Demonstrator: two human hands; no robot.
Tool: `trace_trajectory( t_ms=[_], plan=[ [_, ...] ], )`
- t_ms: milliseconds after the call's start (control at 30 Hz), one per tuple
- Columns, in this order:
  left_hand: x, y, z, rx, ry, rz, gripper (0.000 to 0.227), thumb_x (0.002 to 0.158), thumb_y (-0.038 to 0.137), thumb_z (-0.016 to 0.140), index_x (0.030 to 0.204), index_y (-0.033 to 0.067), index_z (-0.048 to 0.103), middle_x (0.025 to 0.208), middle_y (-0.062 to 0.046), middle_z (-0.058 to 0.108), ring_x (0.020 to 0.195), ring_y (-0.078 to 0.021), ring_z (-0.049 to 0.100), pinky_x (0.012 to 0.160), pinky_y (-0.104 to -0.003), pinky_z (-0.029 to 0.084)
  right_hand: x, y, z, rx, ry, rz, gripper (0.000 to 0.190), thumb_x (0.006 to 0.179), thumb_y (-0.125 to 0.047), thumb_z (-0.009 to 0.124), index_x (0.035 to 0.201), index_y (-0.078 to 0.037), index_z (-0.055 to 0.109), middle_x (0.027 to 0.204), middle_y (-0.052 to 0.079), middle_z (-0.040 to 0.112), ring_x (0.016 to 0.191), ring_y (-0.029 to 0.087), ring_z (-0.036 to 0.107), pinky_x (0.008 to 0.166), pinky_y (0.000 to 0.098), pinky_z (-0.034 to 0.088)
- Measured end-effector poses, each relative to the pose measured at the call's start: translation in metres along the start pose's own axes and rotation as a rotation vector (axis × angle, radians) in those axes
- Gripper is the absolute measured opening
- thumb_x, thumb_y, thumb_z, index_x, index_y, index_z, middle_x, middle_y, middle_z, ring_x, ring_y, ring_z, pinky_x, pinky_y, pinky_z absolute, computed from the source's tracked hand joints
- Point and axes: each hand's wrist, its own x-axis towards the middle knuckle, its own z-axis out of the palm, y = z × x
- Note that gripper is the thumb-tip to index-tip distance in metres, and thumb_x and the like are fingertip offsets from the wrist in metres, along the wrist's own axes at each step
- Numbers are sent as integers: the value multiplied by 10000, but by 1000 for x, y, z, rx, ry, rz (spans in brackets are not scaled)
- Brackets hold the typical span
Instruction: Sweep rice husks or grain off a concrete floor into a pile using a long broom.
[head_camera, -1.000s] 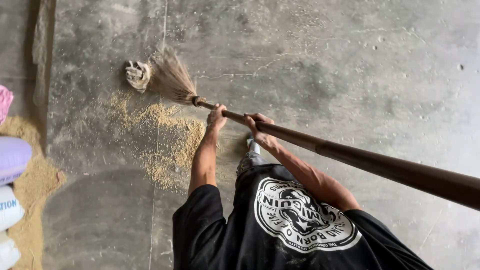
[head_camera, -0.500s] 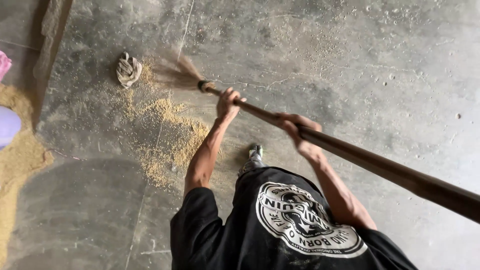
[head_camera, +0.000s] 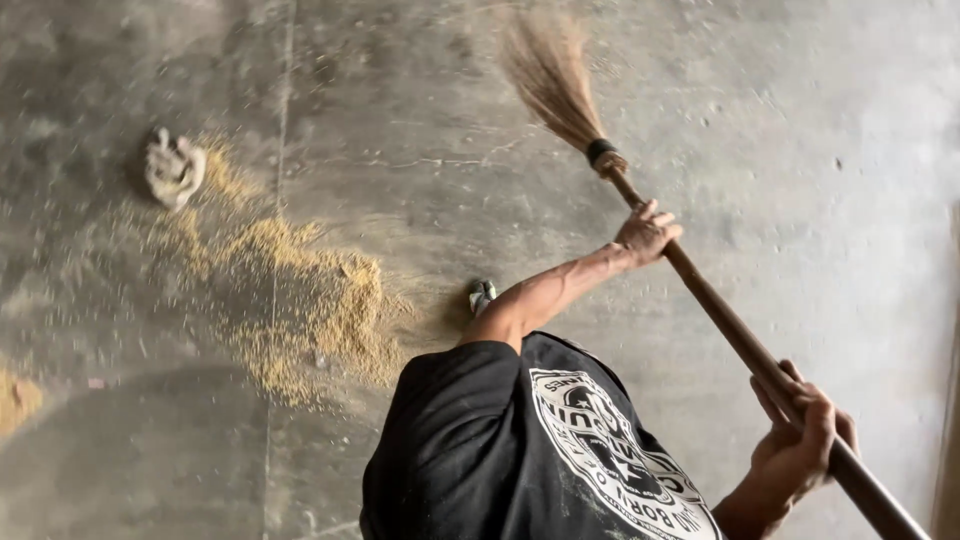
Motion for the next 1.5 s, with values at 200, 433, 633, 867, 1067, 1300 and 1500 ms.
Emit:
trace_trajectory(
  t_ms=[200,433,633,867,1067,1300,1500],
  plan=[
    [5,132,56,25,-358,265,207,905,280,601,1097,242,670,1204,-58,645,1330,-425,459,1085,-599,404,-73,-11,-44,-130,259,-93,229,1179,-169,549,1079,36,566,1103,226,654,1254,477,673,958,561,657],
    [-42,231,113,21,-630,479,192,935,353,593,1099,292,671,1218,-44,640,1305,-361,516,1057,-504,482,-117,8,-51,-229,578,-139,178,1154,-196,583,1158,-27,525,1160,176,663,1334,455,676,987,573,629],
    [-72,229,154,-21,-832,479,190,922,299,643,1105,325,688,1234,-19,644,1269,-373,550,994,-443,550,-124,46,-47,-313,773,-119,185,1130,-204,640,1101,-37,565,1139,159,700,1297,386,691,959,540,665],
    [-90,163,170,-3,-847,262,213,946,289,618,1147,328,675,1266,-28,610,1238,-371,575,936,-471,579,-102,63,-36,-328,650,45,178,1106,-176,625,1061,-7,595,1114,161,703,1243,347,688,921,522,651],
    [-80,88,146,24,-653,-8,158,974,367,585,1115,342,651,1255,13,584,1238,-368,537,888,-507,578,-64,91,-28,-254,405,133,192,1097,-178,630,1052,6,599,1097,171,689,1227,354,710,915,519,665],
    [-62,-49,80,-56,-265,-143,183,863,222,645,1031,296,642,1145,9,618,1114,-339,606,841,-464,580,-7,136,44,-207,75,189,210,1061,-155,664,1097,51,680,1159,202,725,1009,256,726,864,400,650],
    [-90,-141,-12,-115,93,-213,98,812,173,654,885,227,618,977,-38,635,899,-370,654,704,-514,524,15,177,121,-206,-317,136,195,1033,-157,676,1042,31,726,1159,155,747,1023,182,709,889,316,616]
  ],
)
